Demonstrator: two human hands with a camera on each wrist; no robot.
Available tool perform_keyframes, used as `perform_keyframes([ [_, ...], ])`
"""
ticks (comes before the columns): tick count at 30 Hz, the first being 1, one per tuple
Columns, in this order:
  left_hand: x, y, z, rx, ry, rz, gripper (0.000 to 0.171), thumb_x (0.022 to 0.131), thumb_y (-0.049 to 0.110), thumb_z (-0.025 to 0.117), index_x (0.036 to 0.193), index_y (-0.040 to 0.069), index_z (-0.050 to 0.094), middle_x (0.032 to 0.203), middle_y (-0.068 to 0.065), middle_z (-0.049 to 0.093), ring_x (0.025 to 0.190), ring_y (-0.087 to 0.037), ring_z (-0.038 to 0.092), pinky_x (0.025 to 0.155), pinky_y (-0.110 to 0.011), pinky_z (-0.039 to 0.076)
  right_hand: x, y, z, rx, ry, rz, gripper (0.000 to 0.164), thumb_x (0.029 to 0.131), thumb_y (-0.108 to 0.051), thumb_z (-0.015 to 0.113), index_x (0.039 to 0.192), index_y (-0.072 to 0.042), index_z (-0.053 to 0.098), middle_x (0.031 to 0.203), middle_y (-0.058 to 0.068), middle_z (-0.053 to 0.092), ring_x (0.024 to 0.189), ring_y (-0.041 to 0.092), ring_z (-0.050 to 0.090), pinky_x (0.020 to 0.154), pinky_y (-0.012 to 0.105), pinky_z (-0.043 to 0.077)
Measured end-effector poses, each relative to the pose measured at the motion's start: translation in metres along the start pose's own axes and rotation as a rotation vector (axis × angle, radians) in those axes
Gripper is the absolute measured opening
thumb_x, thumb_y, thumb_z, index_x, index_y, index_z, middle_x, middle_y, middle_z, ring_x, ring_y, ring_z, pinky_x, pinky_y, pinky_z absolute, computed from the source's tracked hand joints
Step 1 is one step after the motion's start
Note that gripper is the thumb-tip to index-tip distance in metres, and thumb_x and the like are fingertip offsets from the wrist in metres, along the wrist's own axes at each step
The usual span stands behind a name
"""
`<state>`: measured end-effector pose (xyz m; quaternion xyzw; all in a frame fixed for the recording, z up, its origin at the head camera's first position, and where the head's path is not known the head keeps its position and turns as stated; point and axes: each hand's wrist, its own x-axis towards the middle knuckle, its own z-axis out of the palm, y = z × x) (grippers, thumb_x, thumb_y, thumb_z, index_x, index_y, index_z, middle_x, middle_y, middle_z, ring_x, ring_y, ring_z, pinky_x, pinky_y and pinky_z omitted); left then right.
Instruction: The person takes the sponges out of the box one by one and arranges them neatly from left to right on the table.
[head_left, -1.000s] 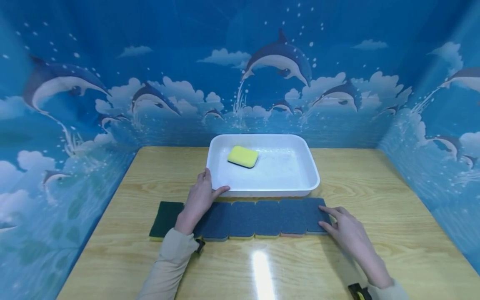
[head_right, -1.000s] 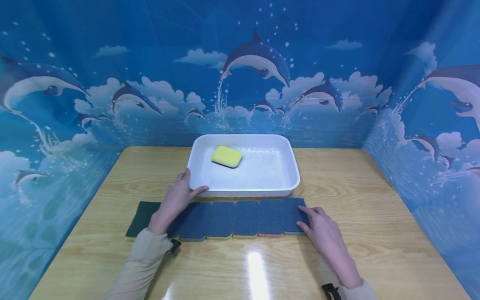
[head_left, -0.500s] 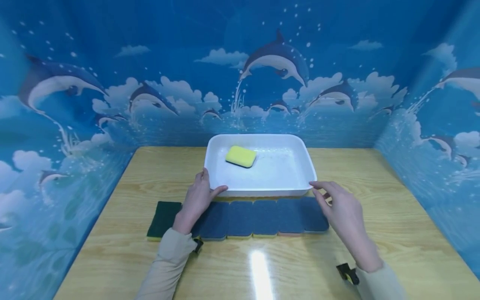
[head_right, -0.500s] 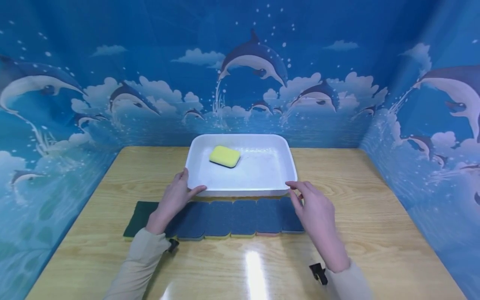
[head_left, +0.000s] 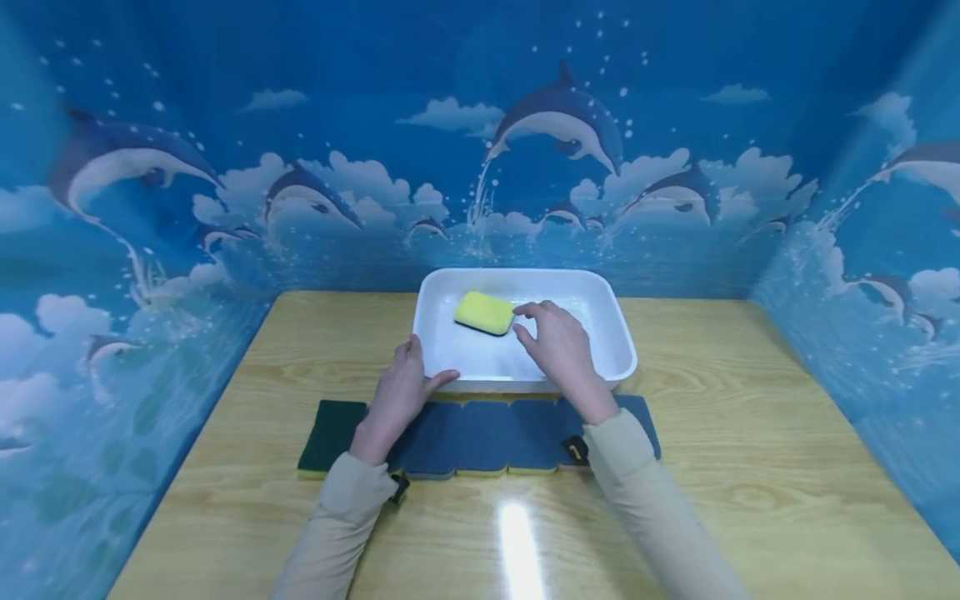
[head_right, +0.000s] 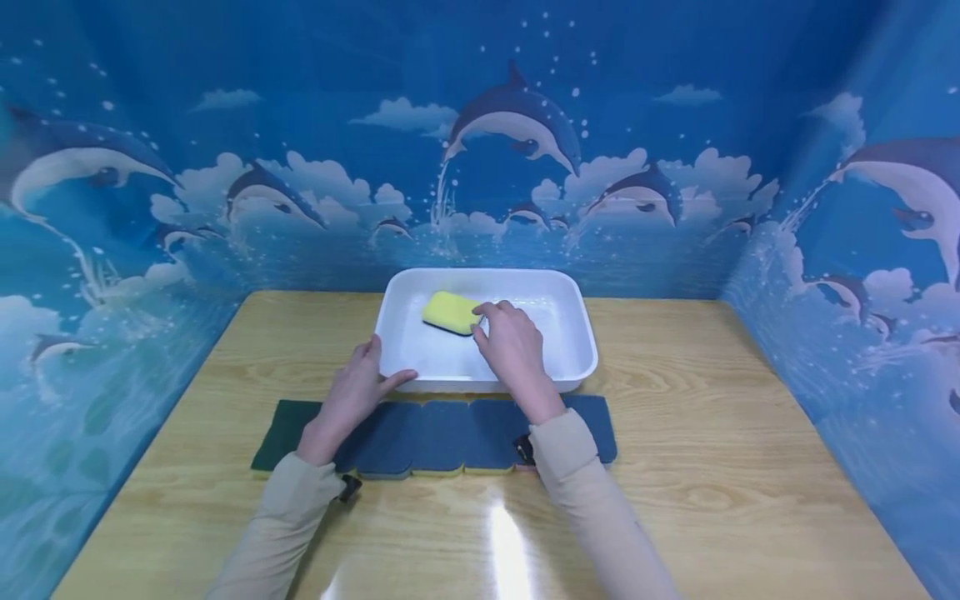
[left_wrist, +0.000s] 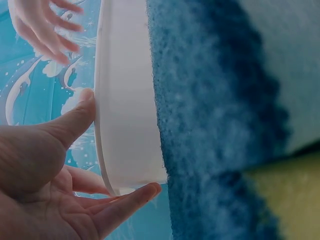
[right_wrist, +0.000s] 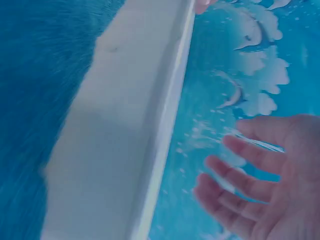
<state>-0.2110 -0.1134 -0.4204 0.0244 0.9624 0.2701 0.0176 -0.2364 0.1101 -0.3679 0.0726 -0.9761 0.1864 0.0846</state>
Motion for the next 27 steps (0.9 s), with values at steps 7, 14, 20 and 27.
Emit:
perform_keyframes([
  [7, -0.001, -0.002, 0.000, 0.019, 0.032, 0.017, 0.101, 0.092, 0.051, 0.068, 0.156, -0.010, 0.021, 0.153, -0.034, 0.038, 0.128, -0.045, 0.056, 0.105, -0.053, 0.048, 0.056, -0.014, 0.038, -0.068, -0.212, 0.095, 0.045, 0.101, -0.027, 0.065, 0.140, -0.006, 0.060, 0.132, 0.017, 0.062, 0.117, 0.034, 0.059, 0.095, 0.047, 0.054],
  [14, -0.003, 0.001, 0.001, 0.035, 0.055, 0.043, 0.099, 0.091, 0.052, 0.068, 0.153, -0.013, 0.025, 0.150, -0.034, 0.041, 0.120, -0.044, 0.061, 0.100, -0.050, 0.052, 0.084, -0.007, 0.070, -0.089, -0.279, 0.097, 0.051, 0.101, -0.020, 0.063, 0.147, -0.001, 0.050, 0.144, 0.021, 0.053, 0.133, 0.035, 0.050, 0.110, 0.049, 0.045],
  [20, -0.004, 0.003, 0.002, 0.043, 0.045, 0.048, 0.099, 0.092, 0.053, 0.067, 0.154, -0.012, 0.023, 0.150, -0.034, 0.041, 0.120, -0.044, 0.062, 0.099, -0.049, 0.053, 0.087, 0.006, 0.082, -0.036, -0.315, 0.128, 0.064, 0.094, -0.016, 0.072, 0.149, -0.004, 0.043, 0.142, 0.023, 0.048, 0.128, 0.038, 0.050, 0.106, 0.051, 0.047],
  [27, -0.002, -0.001, 0.001, 0.051, 0.049, 0.011, 0.100, 0.092, 0.052, 0.067, 0.155, -0.011, 0.022, 0.151, -0.034, 0.040, 0.121, -0.044, 0.061, 0.101, -0.050, 0.052, 0.088, 0.006, 0.078, -0.040, -0.361, 0.113, 0.069, 0.089, -0.022, 0.079, 0.146, -0.006, 0.044, 0.138, 0.022, 0.048, 0.121, 0.038, 0.054, 0.101, 0.052, 0.050],
])
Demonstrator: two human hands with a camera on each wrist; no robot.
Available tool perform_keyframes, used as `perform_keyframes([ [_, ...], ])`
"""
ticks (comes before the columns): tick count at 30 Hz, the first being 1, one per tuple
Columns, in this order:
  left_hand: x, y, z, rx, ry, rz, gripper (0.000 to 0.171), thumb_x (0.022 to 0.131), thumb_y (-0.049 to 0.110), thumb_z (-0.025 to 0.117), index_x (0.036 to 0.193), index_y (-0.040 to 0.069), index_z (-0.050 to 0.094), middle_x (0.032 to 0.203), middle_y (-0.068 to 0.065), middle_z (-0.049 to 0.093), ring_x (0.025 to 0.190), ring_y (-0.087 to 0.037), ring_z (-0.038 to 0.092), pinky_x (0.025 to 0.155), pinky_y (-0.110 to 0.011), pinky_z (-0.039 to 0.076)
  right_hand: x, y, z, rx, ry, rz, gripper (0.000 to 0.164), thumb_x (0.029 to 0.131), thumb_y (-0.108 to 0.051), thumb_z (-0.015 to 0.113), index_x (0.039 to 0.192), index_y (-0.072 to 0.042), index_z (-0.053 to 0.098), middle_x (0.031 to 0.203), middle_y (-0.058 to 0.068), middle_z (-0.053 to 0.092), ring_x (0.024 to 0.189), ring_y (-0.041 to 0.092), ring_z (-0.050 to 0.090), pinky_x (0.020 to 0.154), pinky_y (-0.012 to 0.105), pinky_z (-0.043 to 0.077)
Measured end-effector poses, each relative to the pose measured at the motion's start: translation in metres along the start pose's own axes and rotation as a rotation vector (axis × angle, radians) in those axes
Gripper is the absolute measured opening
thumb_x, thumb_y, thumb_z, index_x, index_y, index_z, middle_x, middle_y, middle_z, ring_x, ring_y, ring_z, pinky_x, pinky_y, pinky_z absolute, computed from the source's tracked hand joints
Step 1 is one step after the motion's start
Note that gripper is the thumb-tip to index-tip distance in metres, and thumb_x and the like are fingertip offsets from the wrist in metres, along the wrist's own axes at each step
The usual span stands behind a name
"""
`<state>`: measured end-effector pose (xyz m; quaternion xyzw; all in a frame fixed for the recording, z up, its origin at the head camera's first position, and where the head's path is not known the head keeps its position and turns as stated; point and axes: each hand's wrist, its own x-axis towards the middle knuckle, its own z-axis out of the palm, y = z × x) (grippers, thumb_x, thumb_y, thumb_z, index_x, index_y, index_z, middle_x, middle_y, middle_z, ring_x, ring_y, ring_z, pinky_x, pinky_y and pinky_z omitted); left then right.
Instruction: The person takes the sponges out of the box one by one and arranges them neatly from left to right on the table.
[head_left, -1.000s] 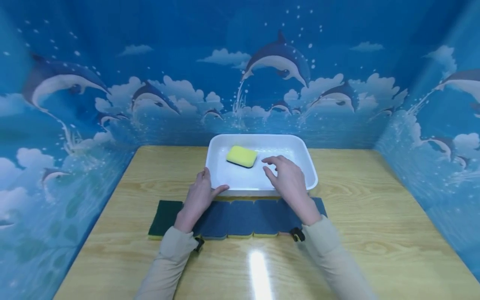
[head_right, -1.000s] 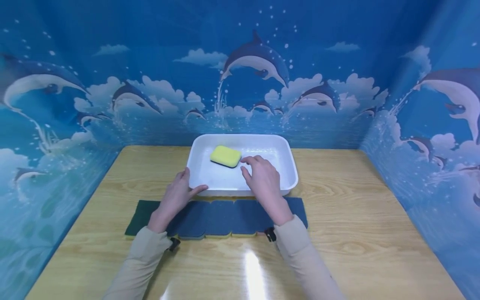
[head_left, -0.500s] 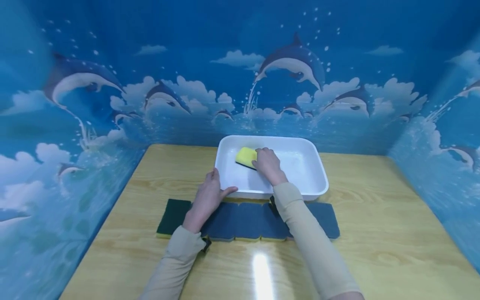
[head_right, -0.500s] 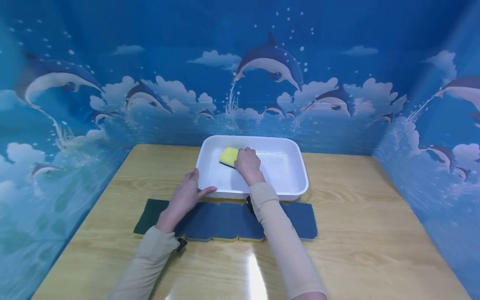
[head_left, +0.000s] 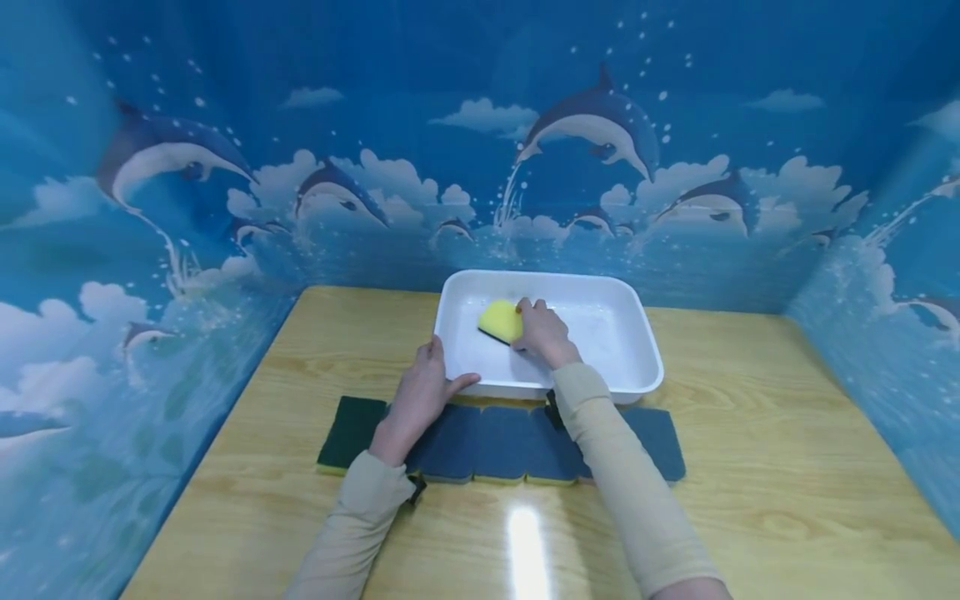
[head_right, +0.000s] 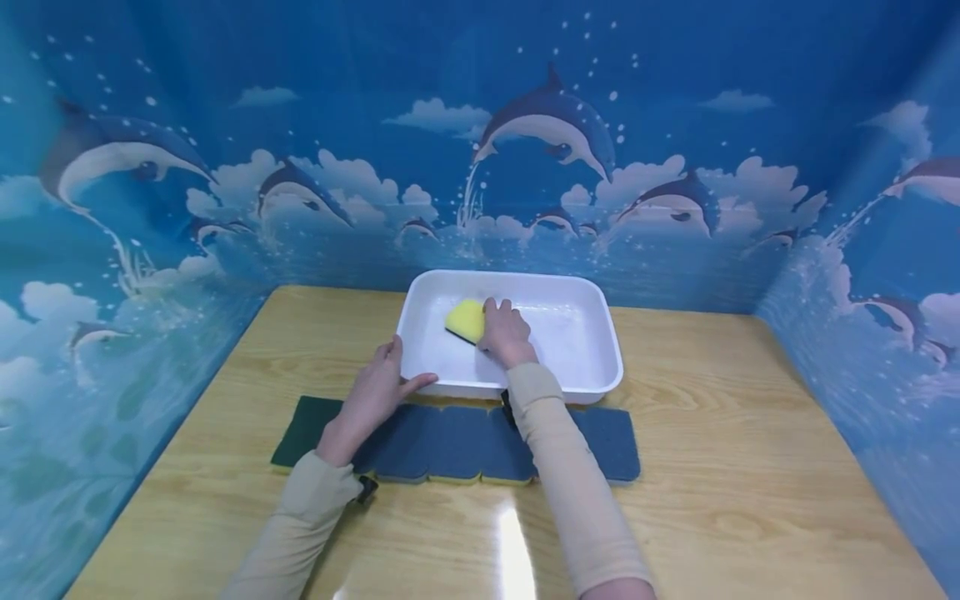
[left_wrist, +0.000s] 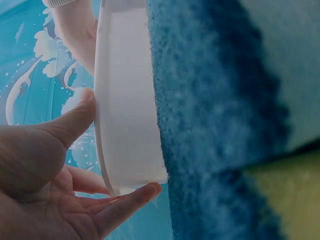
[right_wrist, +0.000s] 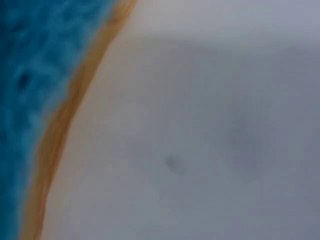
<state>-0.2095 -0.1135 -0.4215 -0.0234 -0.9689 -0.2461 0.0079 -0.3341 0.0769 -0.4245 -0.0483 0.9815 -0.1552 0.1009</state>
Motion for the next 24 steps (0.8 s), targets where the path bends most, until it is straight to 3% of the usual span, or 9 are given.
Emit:
perform_keyframes([
  [6, 0.001, 0.001, 0.002, -0.001, -0.026, -0.030, 0.101, 0.092, 0.053, 0.067, 0.156, -0.010, 0.020, 0.154, -0.033, 0.037, 0.127, -0.044, 0.057, 0.104, -0.050, 0.050, -0.011, 0.010, -0.008, 0.005, -0.027, 0.001, 0.071, 0.087, -0.025, 0.080, 0.146, -0.004, 0.044, 0.134, 0.023, 0.050, 0.116, 0.038, 0.056, 0.099, 0.051, 0.050],
  [10, 0.001, 0.000, 0.002, 0.011, -0.021, -0.014, 0.100, 0.093, 0.052, 0.067, 0.156, -0.011, 0.020, 0.153, -0.034, 0.038, 0.126, -0.044, 0.057, 0.103, -0.051, 0.051, -0.026, 0.020, -0.016, 0.042, 0.016, 0.001, 0.072, 0.088, -0.029, 0.079, 0.146, -0.003, 0.044, 0.131, 0.025, 0.052, 0.112, 0.038, 0.057, 0.097, 0.051, 0.050],
  [19, 0.001, 0.000, -0.001, -0.019, -0.034, -0.008, 0.102, 0.093, 0.052, 0.067, 0.156, -0.011, 0.018, 0.155, -0.034, 0.034, 0.132, -0.045, 0.051, 0.107, -0.052, 0.047, -0.095, 0.041, -0.034, 0.180, 0.247, -0.011, 0.072, 0.090, -0.036, 0.072, 0.148, -0.006, 0.042, 0.126, 0.026, 0.052, 0.096, 0.035, 0.056, 0.080, 0.047, 0.050],
  [24, -0.001, 0.001, -0.002, -0.033, -0.022, 0.017, 0.101, 0.093, 0.051, 0.068, 0.155, -0.013, 0.019, 0.154, -0.036, 0.035, 0.129, -0.047, 0.053, 0.105, -0.053, 0.048, -0.141, 0.068, -0.039, 0.237, 0.400, -0.029, 0.072, 0.092, -0.034, 0.068, 0.152, -0.007, 0.037, 0.131, 0.027, 0.050, 0.099, 0.037, 0.057, 0.078, 0.049, 0.050],
])
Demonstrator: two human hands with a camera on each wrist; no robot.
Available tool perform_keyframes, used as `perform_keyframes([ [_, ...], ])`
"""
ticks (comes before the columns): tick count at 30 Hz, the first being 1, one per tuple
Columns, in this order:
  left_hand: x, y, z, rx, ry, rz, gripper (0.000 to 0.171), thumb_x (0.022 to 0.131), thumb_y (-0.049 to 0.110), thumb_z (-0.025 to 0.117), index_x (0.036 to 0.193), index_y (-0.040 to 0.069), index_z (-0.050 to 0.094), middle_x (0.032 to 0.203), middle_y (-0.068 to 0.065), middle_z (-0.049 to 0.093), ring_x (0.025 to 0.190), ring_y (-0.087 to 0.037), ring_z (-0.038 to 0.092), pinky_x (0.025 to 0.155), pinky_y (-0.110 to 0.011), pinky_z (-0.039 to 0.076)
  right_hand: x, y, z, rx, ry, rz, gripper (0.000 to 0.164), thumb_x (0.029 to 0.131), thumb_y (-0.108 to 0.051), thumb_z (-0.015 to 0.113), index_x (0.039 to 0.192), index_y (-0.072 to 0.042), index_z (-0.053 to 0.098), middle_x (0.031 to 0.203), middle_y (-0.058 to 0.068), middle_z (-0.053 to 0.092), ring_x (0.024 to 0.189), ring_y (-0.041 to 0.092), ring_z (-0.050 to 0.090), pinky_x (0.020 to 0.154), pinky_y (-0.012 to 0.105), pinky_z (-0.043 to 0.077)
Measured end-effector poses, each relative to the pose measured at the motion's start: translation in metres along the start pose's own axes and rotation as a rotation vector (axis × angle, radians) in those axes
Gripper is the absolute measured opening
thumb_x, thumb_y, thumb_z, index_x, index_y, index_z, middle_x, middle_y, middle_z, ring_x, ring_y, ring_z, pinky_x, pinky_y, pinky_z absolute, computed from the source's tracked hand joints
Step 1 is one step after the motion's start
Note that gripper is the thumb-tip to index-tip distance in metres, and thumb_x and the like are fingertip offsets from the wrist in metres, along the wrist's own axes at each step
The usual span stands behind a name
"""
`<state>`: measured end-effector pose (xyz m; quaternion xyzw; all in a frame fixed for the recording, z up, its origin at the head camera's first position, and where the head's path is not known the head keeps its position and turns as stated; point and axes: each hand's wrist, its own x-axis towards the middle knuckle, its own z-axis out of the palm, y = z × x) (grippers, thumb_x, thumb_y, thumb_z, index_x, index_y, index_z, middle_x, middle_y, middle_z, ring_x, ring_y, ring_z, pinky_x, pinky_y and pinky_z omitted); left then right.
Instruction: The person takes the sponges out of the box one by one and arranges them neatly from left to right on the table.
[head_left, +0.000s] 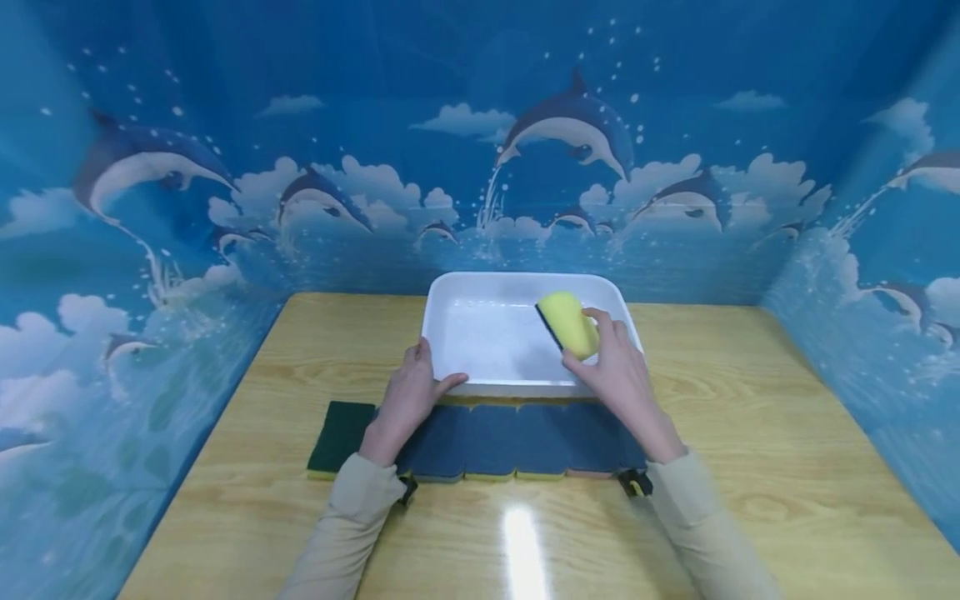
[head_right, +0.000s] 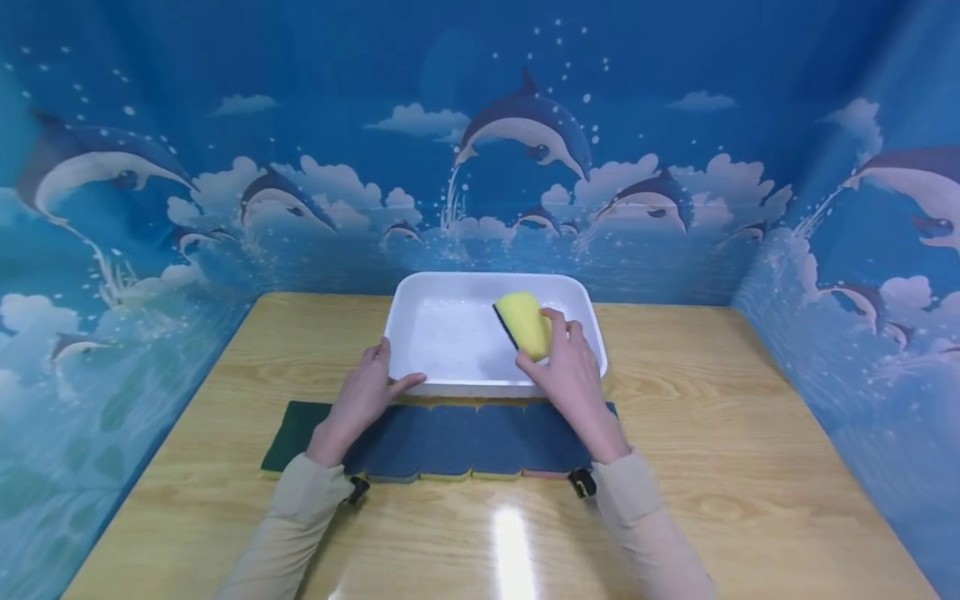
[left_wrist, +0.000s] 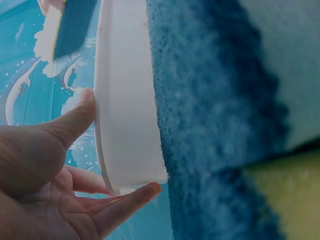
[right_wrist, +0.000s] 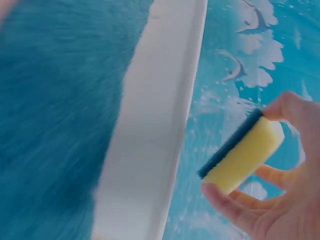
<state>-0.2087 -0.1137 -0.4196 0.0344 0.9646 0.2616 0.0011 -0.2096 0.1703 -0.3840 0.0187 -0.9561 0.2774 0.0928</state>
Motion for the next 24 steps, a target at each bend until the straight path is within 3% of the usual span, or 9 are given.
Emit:
perform_keyframes([
  [7, 0.000, 0.001, 0.002, -0.006, 0.002, 0.006, 0.102, 0.093, 0.051, 0.069, 0.155, -0.013, 0.019, 0.153, -0.036, 0.035, 0.129, -0.047, 0.053, 0.106, -0.053, 0.047, -0.051, 0.047, -0.041, 0.180, 0.137, 0.064, 0.064, 0.102, -0.030, 0.058, 0.157, -0.010, 0.031, 0.144, 0.029, 0.049, 0.109, 0.048, 0.063, 0.086, 0.058, 0.057],
  [10, 0.000, 0.002, 0.001, -0.009, -0.001, 0.006, 0.102, 0.093, 0.051, 0.068, 0.155, -0.012, 0.018, 0.153, -0.035, 0.036, 0.128, -0.047, 0.053, 0.106, -0.053, 0.047, -0.069, 0.071, -0.057, 0.224, 0.142, 0.103, 0.062, 0.105, -0.032, 0.053, 0.158, -0.012, 0.029, 0.144, 0.032, 0.049, 0.108, 0.048, 0.064, 0.077, 0.044, 0.060],
  [11, 0.000, 0.002, 0.001, -0.010, -0.003, 0.005, 0.102, 0.093, 0.051, 0.068, 0.155, -0.012, 0.018, 0.153, -0.035, 0.036, 0.128, -0.047, 0.054, 0.106, -0.053, 0.047, -0.075, 0.080, -0.060, 0.236, 0.133, 0.111, 0.061, 0.106, -0.033, 0.051, 0.158, -0.012, 0.029, 0.143, 0.034, 0.048, 0.104, 0.041, 0.067, 0.075, 0.037, 0.060],
  [14, 0.000, 0.002, 0.001, -0.012, -0.007, 0.001, 0.101, 0.093, 0.050, 0.068, 0.155, -0.012, 0.018, 0.154, -0.035, 0.035, 0.129, -0.048, 0.053, 0.106, -0.053, 0.047, -0.089, 0.104, -0.067, 0.301, 0.082, 0.146, 0.061, 0.108, -0.033, 0.048, 0.159, -0.008, 0.026, 0.143, 0.039, 0.045, 0.092, 0.014, 0.070, 0.067, 0.020, 0.056],
  [17, 0.000, 0.002, 0.000, -0.020, -0.011, -0.010, 0.101, 0.093, 0.050, 0.068, 0.156, -0.012, 0.017, 0.154, -0.035, 0.034, 0.131, -0.048, 0.051, 0.107, -0.054, 0.046, -0.099, 0.122, -0.068, 0.380, 0.002, 0.195, 0.063, 0.110, -0.033, 0.043, 0.158, 0.000, 0.020, 0.139, 0.041, 0.043, 0.081, -0.002, 0.065, 0.069, 0.021, 0.059],
  [21, 0.000, 0.001, 0.000, -0.028, -0.019, -0.014, 0.102, 0.094, 0.049, 0.068, 0.156, -0.011, 0.015, 0.155, -0.035, 0.032, 0.134, -0.048, 0.048, 0.109, -0.055, 0.044, -0.108, 0.138, -0.069, 0.481, -0.137, 0.302, 0.067, 0.112, -0.034, 0.032, 0.157, 0.009, 0.008, 0.126, 0.039, 0.049, 0.076, 0.011, 0.069, 0.073, 0.030, 0.062],
  [24, -0.001, 0.001, 0.000, -0.028, -0.025, -0.013, 0.101, 0.094, 0.048, 0.068, 0.156, -0.011, 0.015, 0.156, -0.035, 0.031, 0.134, -0.048, 0.047, 0.109, -0.055, 0.043, -0.112, 0.147, -0.069, 0.549, -0.243, 0.382, 0.068, 0.112, -0.036, 0.024, 0.157, 0.010, -0.001, 0.125, 0.040, 0.048, 0.077, 0.020, 0.073, 0.075, 0.033, 0.063],
])
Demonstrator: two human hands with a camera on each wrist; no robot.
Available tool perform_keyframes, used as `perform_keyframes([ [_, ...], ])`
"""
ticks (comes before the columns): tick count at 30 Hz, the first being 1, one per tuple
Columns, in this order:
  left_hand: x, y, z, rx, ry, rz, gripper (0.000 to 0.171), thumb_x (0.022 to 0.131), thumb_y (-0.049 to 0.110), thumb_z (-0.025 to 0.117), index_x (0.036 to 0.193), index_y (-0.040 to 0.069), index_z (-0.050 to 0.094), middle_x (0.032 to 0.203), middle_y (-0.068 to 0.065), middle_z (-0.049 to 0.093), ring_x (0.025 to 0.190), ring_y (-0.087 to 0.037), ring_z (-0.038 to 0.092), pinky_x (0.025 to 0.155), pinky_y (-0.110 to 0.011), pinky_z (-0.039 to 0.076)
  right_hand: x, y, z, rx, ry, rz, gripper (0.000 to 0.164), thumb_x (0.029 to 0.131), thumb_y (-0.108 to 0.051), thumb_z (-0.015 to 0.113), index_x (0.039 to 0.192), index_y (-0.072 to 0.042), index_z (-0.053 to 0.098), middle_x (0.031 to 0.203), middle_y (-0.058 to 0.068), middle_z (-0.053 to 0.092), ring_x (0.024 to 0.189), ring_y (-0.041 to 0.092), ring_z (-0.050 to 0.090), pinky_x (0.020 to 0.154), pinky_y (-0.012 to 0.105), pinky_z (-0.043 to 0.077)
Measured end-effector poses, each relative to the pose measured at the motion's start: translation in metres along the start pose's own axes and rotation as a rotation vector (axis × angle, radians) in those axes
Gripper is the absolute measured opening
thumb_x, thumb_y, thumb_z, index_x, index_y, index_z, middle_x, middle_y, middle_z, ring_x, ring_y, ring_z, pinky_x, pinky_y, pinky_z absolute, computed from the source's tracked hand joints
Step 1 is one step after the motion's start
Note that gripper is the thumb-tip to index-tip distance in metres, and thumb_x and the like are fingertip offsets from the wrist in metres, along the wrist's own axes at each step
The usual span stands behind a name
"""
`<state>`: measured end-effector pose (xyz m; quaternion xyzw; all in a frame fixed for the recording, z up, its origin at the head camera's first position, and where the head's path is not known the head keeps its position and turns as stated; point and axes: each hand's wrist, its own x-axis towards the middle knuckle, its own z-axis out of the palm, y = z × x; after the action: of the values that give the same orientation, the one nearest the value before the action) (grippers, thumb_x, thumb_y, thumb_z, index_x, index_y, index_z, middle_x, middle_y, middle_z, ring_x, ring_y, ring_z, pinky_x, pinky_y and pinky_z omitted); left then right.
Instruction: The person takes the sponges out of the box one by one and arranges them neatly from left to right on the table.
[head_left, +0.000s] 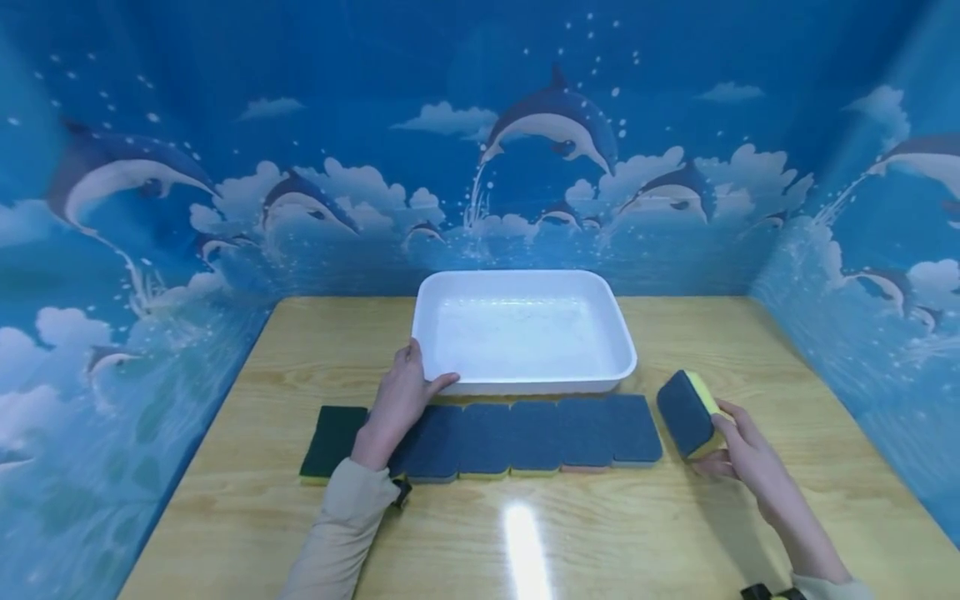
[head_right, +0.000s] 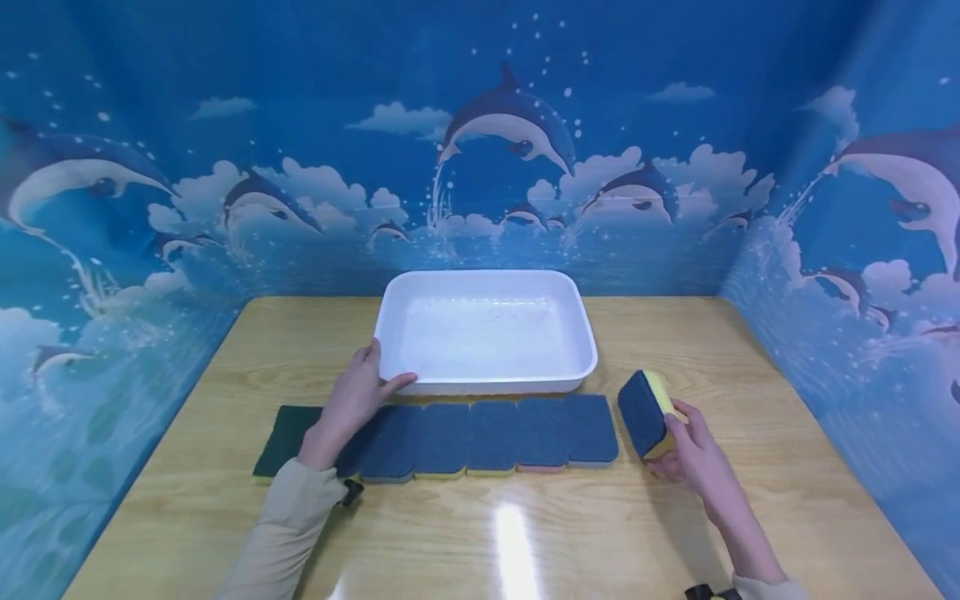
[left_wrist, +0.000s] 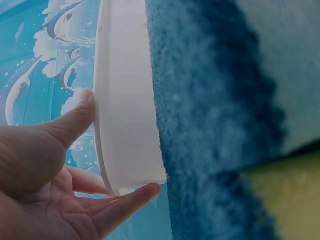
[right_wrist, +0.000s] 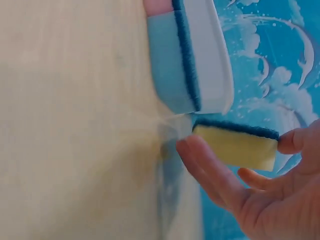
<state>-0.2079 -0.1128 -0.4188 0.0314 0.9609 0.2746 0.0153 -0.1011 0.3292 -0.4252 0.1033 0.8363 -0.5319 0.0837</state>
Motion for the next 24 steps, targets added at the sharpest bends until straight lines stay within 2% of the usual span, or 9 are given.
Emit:
perform_keyframes([
  [3, -0.001, -0.001, 0.000, 0.004, 0.004, 0.002, 0.101, 0.094, 0.048, 0.068, 0.156, -0.012, 0.016, 0.155, -0.036, 0.032, 0.133, -0.049, 0.048, 0.108, -0.056, 0.044, 0.001, 0.007, -0.002, 0.064, -0.062, 0.059, 0.071, 0.112, -0.040, 0.018, 0.156, 0.010, -0.007, 0.134, 0.049, 0.038, 0.081, 0.025, 0.075, 0.078, 0.036, 0.063],
  [6, 0.000, -0.002, 0.000, 0.019, 0.017, 0.018, 0.100, 0.094, 0.049, 0.068, 0.155, -0.013, 0.018, 0.153, -0.037, 0.035, 0.129, -0.049, 0.052, 0.105, -0.055, 0.047, 0.003, 0.013, -0.004, 0.105, -0.077, 0.058, 0.076, 0.111, -0.046, 0.016, 0.155, 0.010, -0.010, 0.143, 0.052, 0.021, 0.083, 0.025, 0.076, 0.079, 0.038, 0.063],
  [10, 0.000, -0.002, 0.000, 0.037, 0.035, 0.038, 0.100, 0.094, 0.049, 0.068, 0.153, -0.015, 0.021, 0.150, -0.039, 0.038, 0.125, -0.050, 0.055, 0.102, -0.055, 0.049, 0.003, 0.021, -0.006, 0.067, -0.035, 0.012, 0.078, 0.111, -0.045, 0.023, 0.155, 0.011, -0.009, 0.143, 0.052, 0.022, 0.080, 0.023, 0.076, 0.076, 0.036, 0.063],
  [13, 0.001, -0.001, 0.000, 0.037, 0.035, 0.039, 0.099, 0.094, 0.048, 0.068, 0.153, -0.016, 0.021, 0.150, -0.039, 0.037, 0.126, -0.050, 0.054, 0.102, -0.055, 0.049, 0.002, 0.024, -0.008, -0.026, 0.009, -0.023, 0.076, 0.111, -0.041, 0.030, 0.156, 0.010, -0.005, 0.140, 0.050, 0.033, 0.080, 0.024, 0.075, 0.073, 0.035, 0.063],
  [15, 0.001, 0.000, 0.000, 0.036, 0.032, 0.039, 0.099, 0.094, 0.048, 0.068, 0.153, -0.016, 0.020, 0.150, -0.039, 0.037, 0.126, -0.050, 0.054, 0.102, -0.055, 0.049, 0.001, 0.023, -0.007, -0.137, 0.044, -0.054, 0.075, 0.111, -0.040, 0.035, 0.157, 0.008, 0.001, 0.138, 0.047, 0.041, 0.087, 0.027, 0.074, 0.071, 0.035, 0.063],
  [17, 0.000, 0.001, -0.001, 0.036, 0.031, 0.041, 0.099, 0.094, 0.048, 0.068, 0.153, -0.016, 0.020, 0.150, -0.039, 0.037, 0.125, -0.050, 0.054, 0.102, -0.055, 0.049, 0.000, 0.019, -0.005, -0.269, 0.081, -0.104, 0.072, 0.110, -0.041, 0.039, 0.157, 0.007, 0.013, 0.138, 0.043, 0.045, 0.097, 0.037, 0.071, 0.072, 0.042, 0.062],
  [21, 0.001, 0.001, 0.000, 0.039, 0.030, 0.047, 0.100, 0.094, 0.048, 0.068, 0.153, -0.016, 0.020, 0.150, -0.040, 0.037, 0.125, -0.050, 0.054, 0.102, -0.056, 0.049, -0.002, 0.007, 0.008, -0.467, 0.158, -0.222, 0.069, 0.105, -0.041, 0.055, 0.153, 0.004, 0.033, 0.138, 0.038, 0.048, 0.113, 0.054, 0.058, 0.080, 0.060, 0.055],
  [24, 0.001, 0.000, 0.000, 0.039, 0.029, 0.048, 0.100, 0.094, 0.048, 0.068, 0.153, -0.016, 0.019, 0.150, -0.040, 0.037, 0.126, -0.050, 0.054, 0.102, -0.056, 0.049, -0.003, -0.001, 0.021, -0.564, 0.200, -0.280, 0.082, 0.096, -0.045, 0.068, 0.154, 0.002, 0.035, 0.138, 0.039, 0.046, 0.112, 0.054, 0.056, 0.081, 0.067, 0.051],
])
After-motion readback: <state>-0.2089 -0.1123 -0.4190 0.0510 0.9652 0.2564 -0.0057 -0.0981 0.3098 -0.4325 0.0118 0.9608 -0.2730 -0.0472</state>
